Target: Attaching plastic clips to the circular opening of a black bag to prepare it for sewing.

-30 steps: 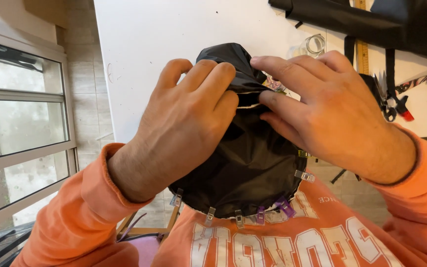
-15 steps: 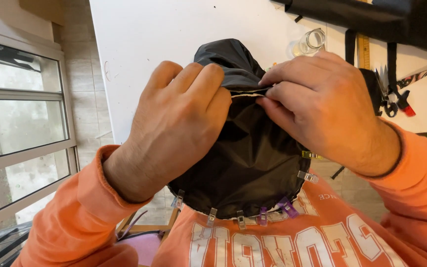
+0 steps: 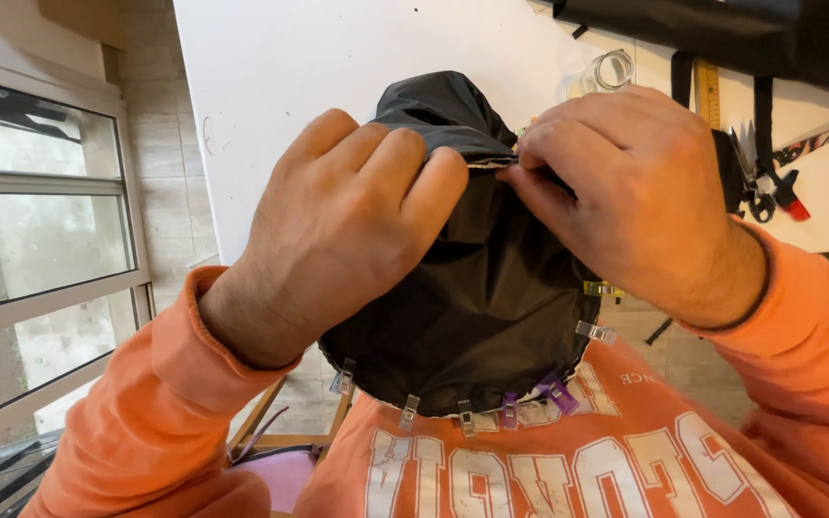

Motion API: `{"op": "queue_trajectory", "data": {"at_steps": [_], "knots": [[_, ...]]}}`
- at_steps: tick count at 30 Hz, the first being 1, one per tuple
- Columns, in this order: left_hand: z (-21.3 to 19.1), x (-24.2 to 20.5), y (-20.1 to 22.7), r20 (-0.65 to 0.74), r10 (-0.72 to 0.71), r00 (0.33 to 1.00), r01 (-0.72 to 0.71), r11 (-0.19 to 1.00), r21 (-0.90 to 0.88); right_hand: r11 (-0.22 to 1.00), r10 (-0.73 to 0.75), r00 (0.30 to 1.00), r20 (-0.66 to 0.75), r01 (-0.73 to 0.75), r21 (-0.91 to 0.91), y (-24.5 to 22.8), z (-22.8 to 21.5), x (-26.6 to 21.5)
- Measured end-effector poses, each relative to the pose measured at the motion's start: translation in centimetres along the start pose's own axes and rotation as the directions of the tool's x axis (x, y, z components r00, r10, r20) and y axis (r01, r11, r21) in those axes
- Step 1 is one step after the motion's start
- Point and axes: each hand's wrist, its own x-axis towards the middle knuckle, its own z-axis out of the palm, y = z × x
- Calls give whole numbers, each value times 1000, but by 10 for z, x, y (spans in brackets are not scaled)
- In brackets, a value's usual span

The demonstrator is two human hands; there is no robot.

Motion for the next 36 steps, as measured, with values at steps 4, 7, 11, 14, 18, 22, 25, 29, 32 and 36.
{"op": "queue_trajectory", "data": {"at_steps": [4,7,11,14,18,22,25,29,32,36], "knots": [[-1,2,-3,5,-5,1000,5,1000,-4,997,54,999,6,-54,50,2,2,-1],[-3,7,-4,5,-10,1000,10,1000,24,996,62,998,20,-63,69,1,1,1],[1,13,-3,-24,2,1000,-4,998,-68,991,57,998,30,-60,116,-1,1,5],[7,16,0,-63,12,998,-14,999,-32,988,59,998,38,-64,143,-2,0,5],[10,17,2,-104,56,993,-51,997,52,986,38,998,53,-46,158,-3,-2,4],[7,16,0,-76,64,995,-63,998,16,981,20,996,92,-37,190,-5,-10,4],[3,16,1,-74,59,996,-55,997,52,975,34,997,75,-49,217,-3,-10,0],[-2,17,6,-84,89,993,-92,995,-28,955,95,993,70,-111,274,-4,-10,-2],[1,17,6,-68,84,994,-84,996,8,950,93,993,68,-109,292,-6,-11,-1],[2,20,7,-54,74,996,-71,995,64,943,76,996,53,-89,320,-6,-11,0]]}}
